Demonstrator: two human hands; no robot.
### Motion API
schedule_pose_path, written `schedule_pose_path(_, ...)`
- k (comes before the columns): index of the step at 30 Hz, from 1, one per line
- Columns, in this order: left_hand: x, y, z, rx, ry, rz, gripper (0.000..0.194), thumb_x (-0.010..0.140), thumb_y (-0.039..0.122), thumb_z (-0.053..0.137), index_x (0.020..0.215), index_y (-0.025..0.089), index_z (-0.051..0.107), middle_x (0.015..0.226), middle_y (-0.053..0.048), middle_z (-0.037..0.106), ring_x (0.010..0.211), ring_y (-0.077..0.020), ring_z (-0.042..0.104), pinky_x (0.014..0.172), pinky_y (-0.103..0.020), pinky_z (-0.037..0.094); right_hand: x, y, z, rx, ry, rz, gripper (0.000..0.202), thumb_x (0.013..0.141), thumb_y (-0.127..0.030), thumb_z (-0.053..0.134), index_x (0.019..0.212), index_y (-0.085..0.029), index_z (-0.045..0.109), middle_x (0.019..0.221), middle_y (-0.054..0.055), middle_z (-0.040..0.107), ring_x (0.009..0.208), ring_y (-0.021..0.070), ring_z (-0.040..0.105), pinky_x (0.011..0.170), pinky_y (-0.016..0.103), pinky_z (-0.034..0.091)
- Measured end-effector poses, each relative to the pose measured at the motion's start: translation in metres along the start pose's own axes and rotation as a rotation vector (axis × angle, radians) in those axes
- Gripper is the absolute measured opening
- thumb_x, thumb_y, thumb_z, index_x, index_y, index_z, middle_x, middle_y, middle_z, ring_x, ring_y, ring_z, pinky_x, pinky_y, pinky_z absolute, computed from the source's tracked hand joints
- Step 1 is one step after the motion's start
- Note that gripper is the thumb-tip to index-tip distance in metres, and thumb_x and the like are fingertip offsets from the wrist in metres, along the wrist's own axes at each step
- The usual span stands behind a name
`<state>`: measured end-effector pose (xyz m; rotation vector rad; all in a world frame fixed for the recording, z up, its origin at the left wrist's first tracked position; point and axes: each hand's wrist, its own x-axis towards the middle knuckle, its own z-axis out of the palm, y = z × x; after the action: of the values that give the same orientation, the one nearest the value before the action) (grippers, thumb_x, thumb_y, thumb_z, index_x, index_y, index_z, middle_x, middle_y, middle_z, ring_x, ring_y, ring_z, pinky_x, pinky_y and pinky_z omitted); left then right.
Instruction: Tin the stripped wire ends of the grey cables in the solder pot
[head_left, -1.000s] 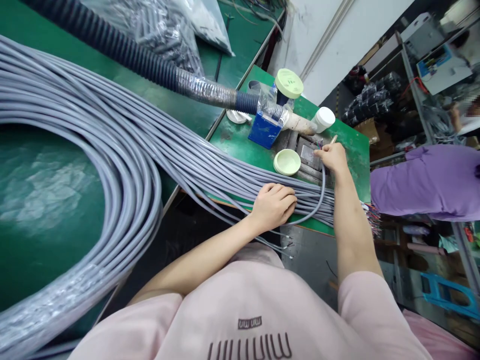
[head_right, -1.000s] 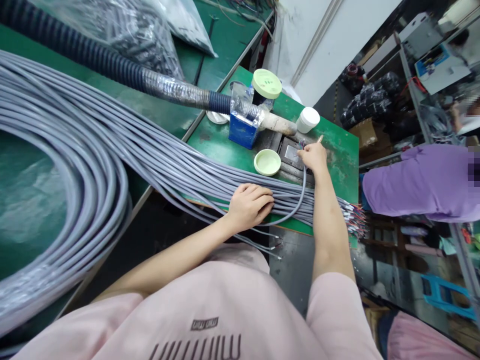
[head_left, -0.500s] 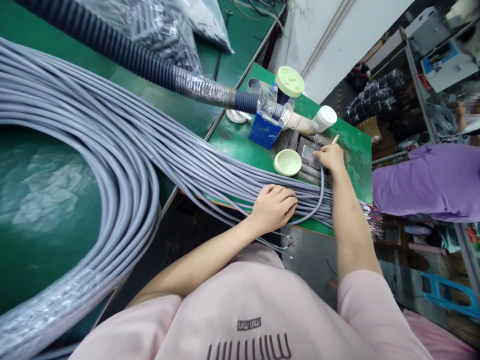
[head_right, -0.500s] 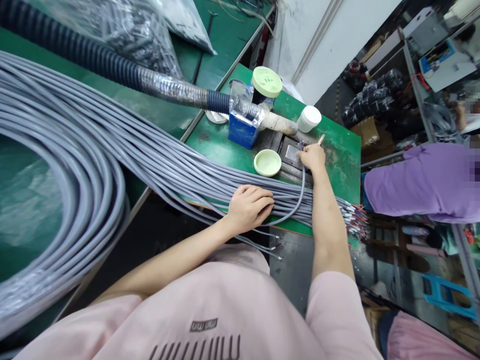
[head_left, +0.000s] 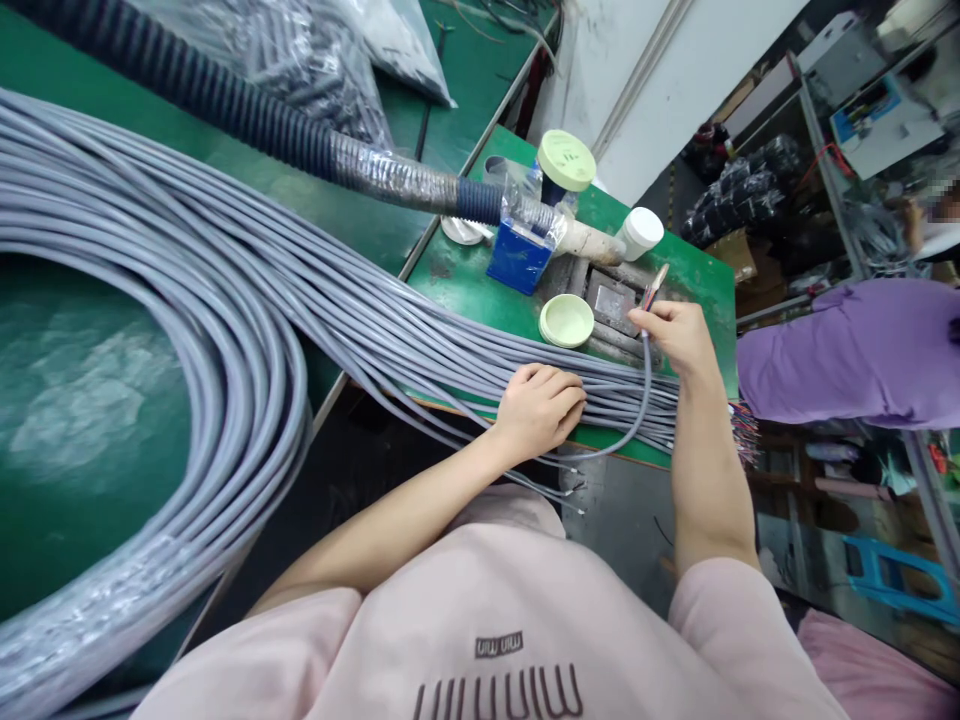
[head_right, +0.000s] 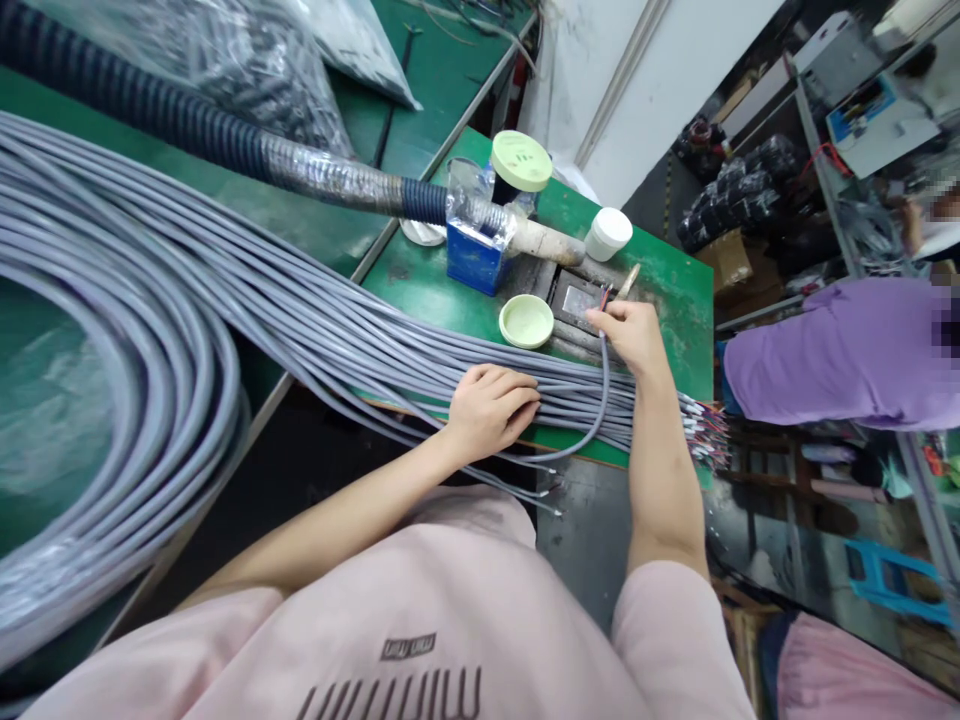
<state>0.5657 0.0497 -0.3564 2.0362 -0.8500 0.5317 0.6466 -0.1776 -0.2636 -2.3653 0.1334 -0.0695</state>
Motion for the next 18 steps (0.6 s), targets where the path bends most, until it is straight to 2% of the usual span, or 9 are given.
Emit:
schedule_pose_path(2, -0.001, -0.001, 0.001, -0.020, -0.002, -0.013, 0.013, 0.090, 0.024, 0.054, 0.094, 0.021, 0.066, 0.103, -0.003, 0.073, 0.092, -0.0168, 0.062, 0.088, -0.037, 0.037, -0.026, -0.011, 0.003, 0.188, -0.043, 0.024, 0.025, 0.070, -0.037, 0.074, 0.075, -0.013, 0.071, 0.053, -0.003, 0.054, 0.050, 0.0092, 0.045, 0.050, 0.023, 0.031)
schedule_pose_path(5, -0.001, -0.001, -0.001, -0.071, 0.010, -0.031, 0.012, 0.089, 0.025, 0.057, 0.095, 0.022, 0.067, 0.103, -0.003, 0.073, 0.093, -0.0171, 0.063, 0.089, -0.037, 0.038, -0.063, -0.021, 0.011, 0.472, -0.087, 0.043, 0.038, 0.067, -0.032, 0.078, 0.101, -0.014, 0.071, 0.058, -0.003, 0.059, 0.051, 0.0094, 0.049, 0.050, 0.023, 0.037)
schedule_pose_path(9, 0.001, 0.007, -0.006, -0.209, 0.049, -0.097, 0.011, 0.088, 0.026, 0.060, 0.093, 0.022, 0.069, 0.098, -0.004, 0.073, 0.092, -0.0181, 0.062, 0.087, -0.038, 0.040, -0.105, -0.023, 0.023, 0.744, -0.120, 0.076, 0.051, 0.067, -0.032, 0.079, 0.114, -0.017, 0.066, 0.057, -0.005, 0.057, 0.047, 0.0091, 0.048, 0.048, 0.024, 0.040)
schedule_pose_path(12, 0.001, 0.022, -0.010, -0.441, 0.035, -0.188, 0.012, 0.087, 0.027, 0.062, 0.090, 0.019, 0.070, 0.093, -0.005, 0.073, 0.089, -0.0186, 0.062, 0.085, -0.037, 0.043, -0.127, -0.020, 0.028, 0.816, -0.130, 0.095, 0.063, 0.067, -0.031, 0.080, 0.126, -0.021, 0.059, 0.057, -0.006, 0.057, 0.047, 0.0096, 0.049, 0.048, 0.024, 0.041)
schedule_pose_path(15, -0.001, 0.041, -0.011, -0.792, -0.037, -0.374, 0.019, 0.087, 0.033, 0.062, 0.092, 0.018, 0.072, 0.088, -0.006, 0.072, 0.085, -0.0178, 0.063, 0.081, -0.034, 0.047, -0.143, -0.020, 0.031, 0.788, -0.113, 0.112, 0.073, 0.068, -0.026, 0.079, 0.135, -0.027, 0.050, 0.058, -0.007, 0.056, 0.049, 0.0102, 0.051, 0.050, 0.024, 0.042)
schedule_pose_path(18, -0.001, 0.054, -0.007, -1.187, -0.121, -0.676, 0.026, 0.083, 0.039, 0.066, 0.096, 0.018, 0.072, 0.086, -0.004, 0.072, 0.079, -0.0156, 0.064, 0.074, -0.030, 0.050, -0.157, -0.025, 0.036, 0.656, -0.053, 0.099, 0.072, 0.071, -0.022, 0.075, 0.137, -0.030, 0.048, 0.057, -0.008, 0.054, 0.051, 0.0111, 0.049, 0.052, 0.025, 0.042)
